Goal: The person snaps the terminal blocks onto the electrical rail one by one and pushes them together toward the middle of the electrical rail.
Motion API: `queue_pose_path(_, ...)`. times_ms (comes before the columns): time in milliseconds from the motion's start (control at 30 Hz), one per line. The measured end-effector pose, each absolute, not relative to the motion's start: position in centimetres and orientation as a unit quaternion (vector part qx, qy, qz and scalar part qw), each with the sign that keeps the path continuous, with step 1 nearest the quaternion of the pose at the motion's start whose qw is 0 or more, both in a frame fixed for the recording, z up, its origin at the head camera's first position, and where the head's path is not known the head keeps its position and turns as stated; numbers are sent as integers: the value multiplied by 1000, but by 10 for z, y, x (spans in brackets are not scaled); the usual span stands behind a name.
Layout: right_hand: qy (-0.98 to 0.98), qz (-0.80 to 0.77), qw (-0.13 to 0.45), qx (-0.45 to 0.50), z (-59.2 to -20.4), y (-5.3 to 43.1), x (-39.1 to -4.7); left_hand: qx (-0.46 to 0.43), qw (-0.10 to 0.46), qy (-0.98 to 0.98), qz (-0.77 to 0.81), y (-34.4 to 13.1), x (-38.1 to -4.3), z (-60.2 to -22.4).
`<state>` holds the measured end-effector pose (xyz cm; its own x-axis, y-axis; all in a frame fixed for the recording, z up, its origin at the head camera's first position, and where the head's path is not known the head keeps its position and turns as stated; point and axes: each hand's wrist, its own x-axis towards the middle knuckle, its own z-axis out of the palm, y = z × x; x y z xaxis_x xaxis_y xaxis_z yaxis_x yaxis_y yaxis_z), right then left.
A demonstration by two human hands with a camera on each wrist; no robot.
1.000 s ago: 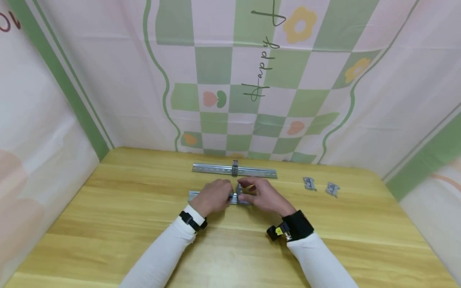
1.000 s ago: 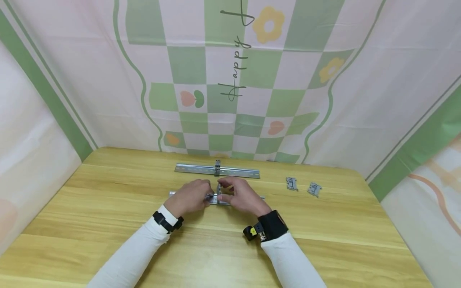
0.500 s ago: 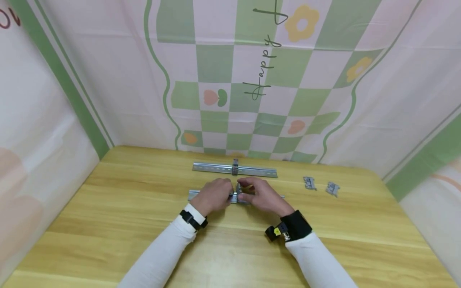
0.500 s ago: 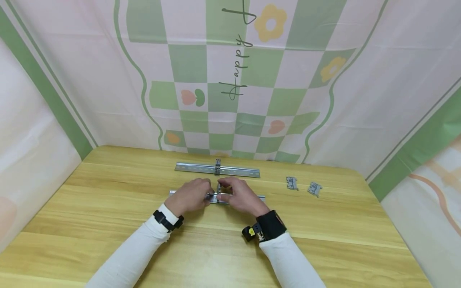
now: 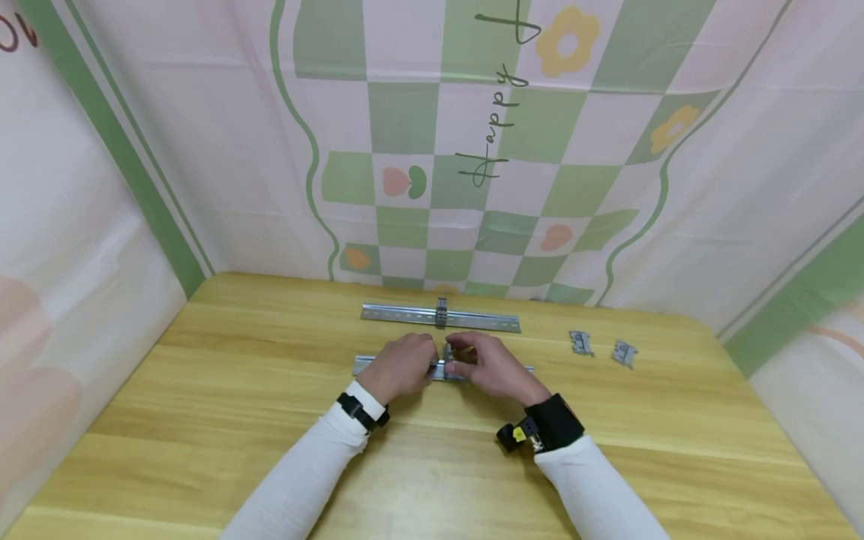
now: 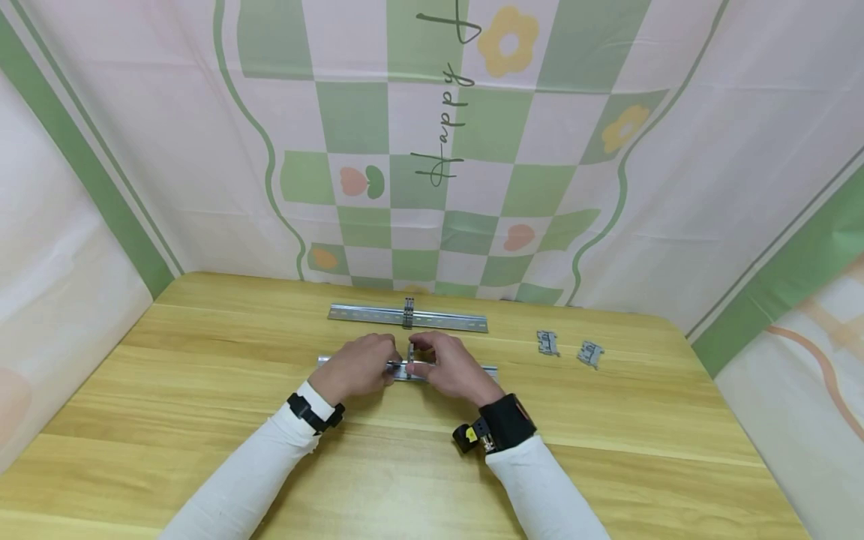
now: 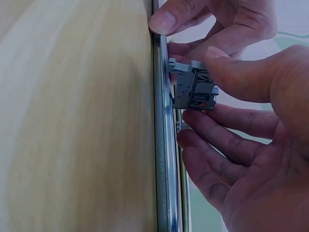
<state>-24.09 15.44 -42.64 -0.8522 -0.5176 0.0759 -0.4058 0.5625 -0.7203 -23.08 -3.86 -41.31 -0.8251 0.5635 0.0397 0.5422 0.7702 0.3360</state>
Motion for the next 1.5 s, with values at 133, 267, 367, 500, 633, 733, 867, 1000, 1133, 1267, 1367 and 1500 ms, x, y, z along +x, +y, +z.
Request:
queue_pose_path(133,873,-400,85,-265,-428,153,-241,292,30,941,169,-39,-231,-414)
queue_pose_path(267,872,-403,93,-262,-427,151,-240,291,27,942,166,-39,-231,-414)
queue_pose_path(367,875,-399,95,-256,-426,150,-239,291,23,943,159,-39,-231,-414)
queue_pose_path(500,877,-397,95,-252,-426,148,-238,293,17,944,152,-39,-231,-415)
queue_pose_path(633,873,-403,98,-257,-425,148,-237,296,15,943,153,-38,-231,-414)
queue_pose_path(733,870,-405,98,-262,-425,147,-236,298,15,942,154,-38,-231,-414)
queue_pose_path(867,873,-398,98,-263,-424,148,-236,299,17,942,154,-38,-230,-414)
queue_pose_path(1000,875,-392,97,-267,-424,148,-236,297,21,943,152,-38,-230,-413)
queue_pose_path(1133,876,-391,91,-269,-424,147,-236,294,22,944,150,-38,-230,-414)
queue_pose_path(1267,878,-386,85,-268,-425,147,-235,291,23,945,146,-37,-230,-414)
queue_pose_path(1367,879,-385,82,-268,-426,147,-235,290,23,945,147,-37,-230,-414)
queue_pose_path(1500,880,-386,78,-266,-427,146,-234,291,21,944,151,-37,-230,-414)
